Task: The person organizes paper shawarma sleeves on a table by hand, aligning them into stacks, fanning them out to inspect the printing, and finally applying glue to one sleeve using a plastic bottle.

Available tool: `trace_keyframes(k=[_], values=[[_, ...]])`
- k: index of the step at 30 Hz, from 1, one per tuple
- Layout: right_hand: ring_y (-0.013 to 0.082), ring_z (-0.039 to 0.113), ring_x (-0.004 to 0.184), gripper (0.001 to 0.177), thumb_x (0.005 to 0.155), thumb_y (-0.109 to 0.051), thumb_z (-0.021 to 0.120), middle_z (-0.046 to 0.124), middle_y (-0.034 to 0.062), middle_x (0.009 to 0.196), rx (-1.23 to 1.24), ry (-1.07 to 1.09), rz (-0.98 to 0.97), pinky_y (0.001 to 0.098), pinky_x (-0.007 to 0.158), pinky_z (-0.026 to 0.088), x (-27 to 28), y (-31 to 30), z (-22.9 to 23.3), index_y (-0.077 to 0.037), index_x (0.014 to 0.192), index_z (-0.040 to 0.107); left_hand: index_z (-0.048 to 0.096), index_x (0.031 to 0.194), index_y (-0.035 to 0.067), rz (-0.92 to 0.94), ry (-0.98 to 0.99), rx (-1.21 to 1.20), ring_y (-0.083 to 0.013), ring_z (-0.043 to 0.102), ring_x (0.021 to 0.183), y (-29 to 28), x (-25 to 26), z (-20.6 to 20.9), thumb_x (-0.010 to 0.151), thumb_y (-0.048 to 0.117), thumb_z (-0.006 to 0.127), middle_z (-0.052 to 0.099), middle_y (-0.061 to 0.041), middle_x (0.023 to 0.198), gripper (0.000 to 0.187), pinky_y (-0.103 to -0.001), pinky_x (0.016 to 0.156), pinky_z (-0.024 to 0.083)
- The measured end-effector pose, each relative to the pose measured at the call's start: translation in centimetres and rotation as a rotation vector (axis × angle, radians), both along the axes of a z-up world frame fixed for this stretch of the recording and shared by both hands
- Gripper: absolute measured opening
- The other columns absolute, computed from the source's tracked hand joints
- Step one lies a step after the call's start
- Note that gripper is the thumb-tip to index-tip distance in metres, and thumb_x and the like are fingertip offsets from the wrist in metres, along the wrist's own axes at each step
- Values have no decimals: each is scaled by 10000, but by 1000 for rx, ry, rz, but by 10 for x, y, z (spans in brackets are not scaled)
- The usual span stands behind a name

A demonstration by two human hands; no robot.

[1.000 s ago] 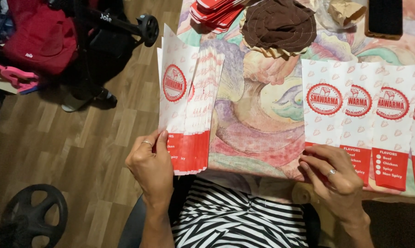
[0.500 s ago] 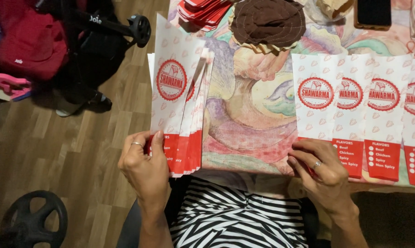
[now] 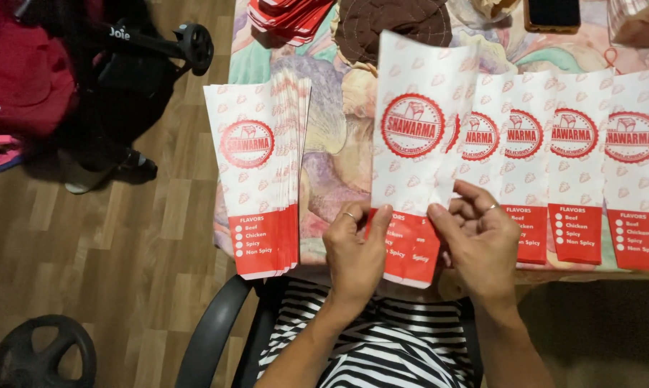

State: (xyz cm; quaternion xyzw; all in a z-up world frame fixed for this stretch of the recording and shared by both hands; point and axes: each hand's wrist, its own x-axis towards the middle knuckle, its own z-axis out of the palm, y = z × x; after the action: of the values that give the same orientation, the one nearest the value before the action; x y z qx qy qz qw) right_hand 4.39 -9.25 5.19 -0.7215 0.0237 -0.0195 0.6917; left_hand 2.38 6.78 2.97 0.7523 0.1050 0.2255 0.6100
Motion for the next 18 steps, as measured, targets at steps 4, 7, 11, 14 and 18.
trace_keyframes(k=[4, 7, 11, 14, 18], values=[[93, 576, 605, 395, 980, -2, 711, 659, 131, 851, -164, -89, -72, 211, 432, 481, 19, -10, -19, 84, 1339, 570, 700, 872, 1, 69, -44, 129, -388, 720, 767, 2, 7, -13, 930, 101, 745, 650, -168, 796, 124, -418, 700, 579], [112, 588, 617, 449, 960, 29, 725, 597, 102, 860, -240, -98, -100, 256, 468, 513, 21, -6, -18, 25, 1382, 571, 663, 1064, -69, 46, -65, 215, -418, 690, 937, 3, 6, -11, 947, 36, 687, 601, -178, 1024, 159, -469, 815, 571], [252, 678, 604, 486, 941, 24, 778, 616, 211, 838, -515, -214, -125, 346, 505, 548, 23, 0, -26, 45, 1386, 584, 483, 1370, -130, 16, -151, 356, -485, 572, 1134, -1, 5, -3, 965, -76, 590, 481, -254, 1194, 423, -516, 1000, 485], [294, 661, 560, 498, 914, -10, 812, 627, 202, 769, -701, -299, -119, 378, 502, 528, 23, 1, -26, 67, 1358, 599, 457, 1411, -124, 51, -132, 525, -423, 579, 971, 2, 1, 7, 944, -61, 617, 449, -270, 1232, 498, -493, 875, 514], [332, 719, 794, 438, 868, -208, 939, 606, 103, 948, -1072, -436, -163, 408, 591, 557, 14, -10, -11, -38, 1233, 767, 572, 1340, -42, 114, -217, 760, -317, 524, 961, 5, -5, 18, 962, 41, 643, 472, -238, 1289, 394, -399, 804, 439]])
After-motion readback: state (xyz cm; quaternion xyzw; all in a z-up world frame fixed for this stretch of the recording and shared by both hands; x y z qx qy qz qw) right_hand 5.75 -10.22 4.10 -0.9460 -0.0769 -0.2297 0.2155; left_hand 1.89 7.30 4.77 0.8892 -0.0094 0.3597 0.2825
